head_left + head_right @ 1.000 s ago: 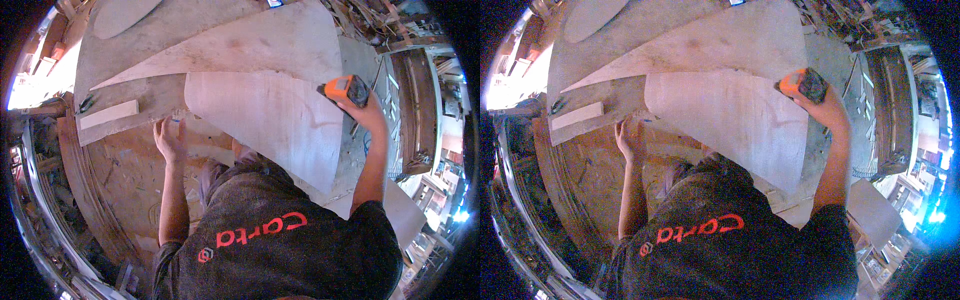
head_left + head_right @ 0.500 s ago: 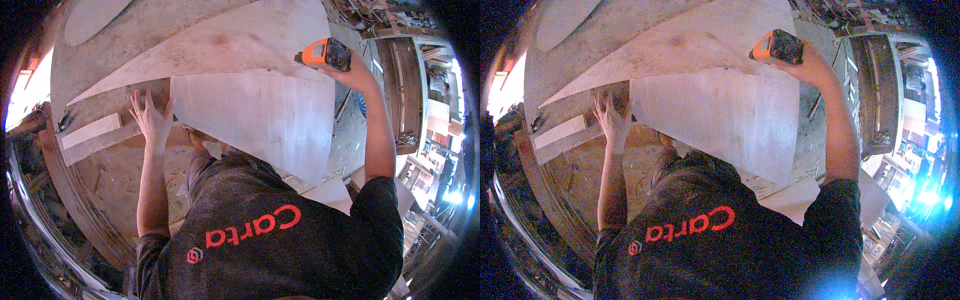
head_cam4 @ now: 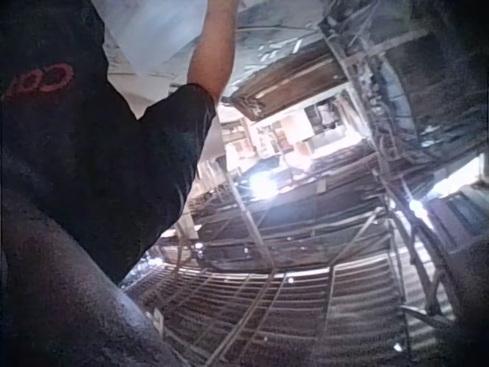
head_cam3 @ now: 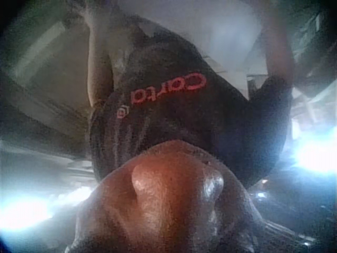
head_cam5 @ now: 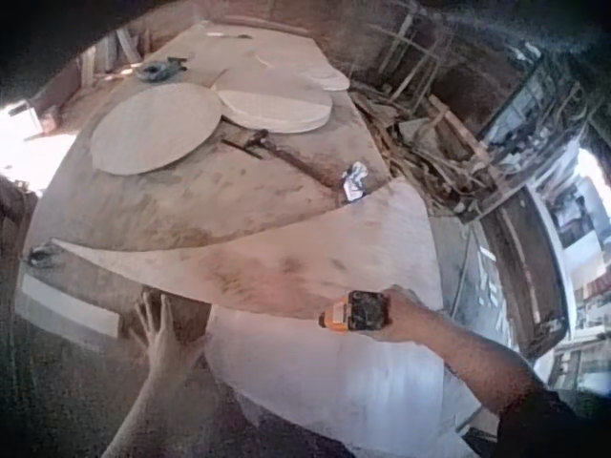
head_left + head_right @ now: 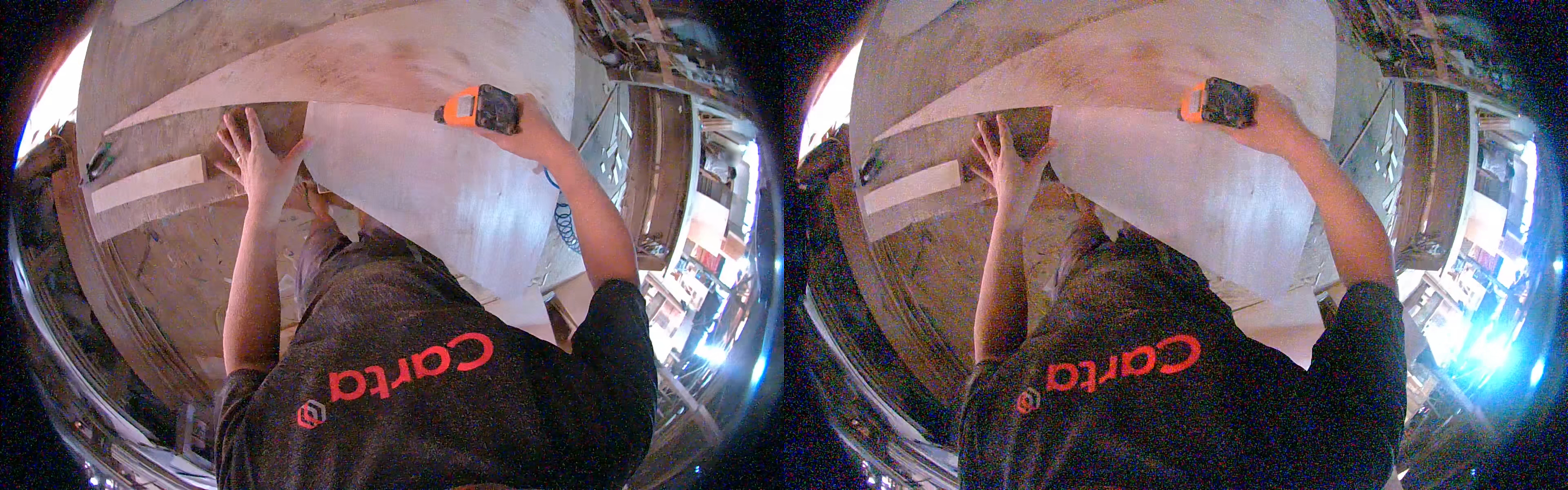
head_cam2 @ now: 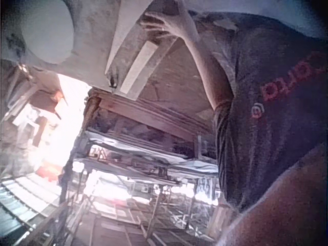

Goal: The person assembles a curved wooden panel by applying glue to the edges of two cut pieces, pressing them together, and securing the joint with a pneumatic nail gun. They then use a hammer to tap the seam and ensure alignment.

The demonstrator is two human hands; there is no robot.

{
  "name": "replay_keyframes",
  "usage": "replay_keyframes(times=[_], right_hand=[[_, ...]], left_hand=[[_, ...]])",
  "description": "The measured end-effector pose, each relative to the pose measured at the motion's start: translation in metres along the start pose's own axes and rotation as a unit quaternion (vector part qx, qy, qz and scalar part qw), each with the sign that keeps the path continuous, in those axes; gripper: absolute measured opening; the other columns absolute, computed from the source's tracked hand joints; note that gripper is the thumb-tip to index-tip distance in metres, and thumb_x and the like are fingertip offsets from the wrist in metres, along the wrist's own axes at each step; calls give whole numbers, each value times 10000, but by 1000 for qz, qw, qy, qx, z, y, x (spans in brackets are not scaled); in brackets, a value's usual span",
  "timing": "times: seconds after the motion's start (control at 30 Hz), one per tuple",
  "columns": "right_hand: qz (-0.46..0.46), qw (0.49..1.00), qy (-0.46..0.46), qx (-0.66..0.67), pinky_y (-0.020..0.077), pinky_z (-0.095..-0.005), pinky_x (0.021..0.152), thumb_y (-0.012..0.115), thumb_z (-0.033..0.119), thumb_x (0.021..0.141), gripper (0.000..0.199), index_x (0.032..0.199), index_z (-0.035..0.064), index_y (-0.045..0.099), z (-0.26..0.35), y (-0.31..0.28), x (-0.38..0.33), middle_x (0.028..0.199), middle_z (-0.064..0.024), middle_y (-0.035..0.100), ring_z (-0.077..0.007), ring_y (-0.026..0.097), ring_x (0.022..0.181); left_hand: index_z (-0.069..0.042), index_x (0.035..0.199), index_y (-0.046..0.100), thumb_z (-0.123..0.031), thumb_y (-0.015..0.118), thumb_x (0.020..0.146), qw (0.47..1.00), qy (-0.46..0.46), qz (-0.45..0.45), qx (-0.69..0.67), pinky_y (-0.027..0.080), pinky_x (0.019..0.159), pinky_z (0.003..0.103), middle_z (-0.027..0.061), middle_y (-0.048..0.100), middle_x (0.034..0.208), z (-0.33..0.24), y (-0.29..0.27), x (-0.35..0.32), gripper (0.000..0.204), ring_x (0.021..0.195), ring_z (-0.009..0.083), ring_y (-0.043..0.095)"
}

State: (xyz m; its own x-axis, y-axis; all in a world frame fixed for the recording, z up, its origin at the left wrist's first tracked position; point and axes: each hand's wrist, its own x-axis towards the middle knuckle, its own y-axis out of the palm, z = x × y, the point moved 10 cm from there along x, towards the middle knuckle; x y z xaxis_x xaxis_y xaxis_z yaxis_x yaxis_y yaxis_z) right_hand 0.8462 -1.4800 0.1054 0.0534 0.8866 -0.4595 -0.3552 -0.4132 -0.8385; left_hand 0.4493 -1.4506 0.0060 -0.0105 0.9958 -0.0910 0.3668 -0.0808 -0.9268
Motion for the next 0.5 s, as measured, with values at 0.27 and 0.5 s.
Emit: replay_keyframes(times=[0.27,0.5], right_hand=[[24,992,-68,106,559,-383,690,829,343,722,375,886,32,699,12,5,7,790,-142,717,-300,710,733],[9,1000,1,-13,547,-372,753,850,303,719,420,952,-4,683,-15,11,11,870,-147,707,-234,692,812]], left_hand=[[-143,1564,182,-723,712,677,1000,-1,-4,-6,-33,1103,701,172,10,1632,-4,-6,-1,1184,1495,402,-42],[-139,1563,181,-718,720,674,1000,6,-7,-1,-31,1098,709,186,12,1629,-6,-4,0,1191,1493,412,-44]])
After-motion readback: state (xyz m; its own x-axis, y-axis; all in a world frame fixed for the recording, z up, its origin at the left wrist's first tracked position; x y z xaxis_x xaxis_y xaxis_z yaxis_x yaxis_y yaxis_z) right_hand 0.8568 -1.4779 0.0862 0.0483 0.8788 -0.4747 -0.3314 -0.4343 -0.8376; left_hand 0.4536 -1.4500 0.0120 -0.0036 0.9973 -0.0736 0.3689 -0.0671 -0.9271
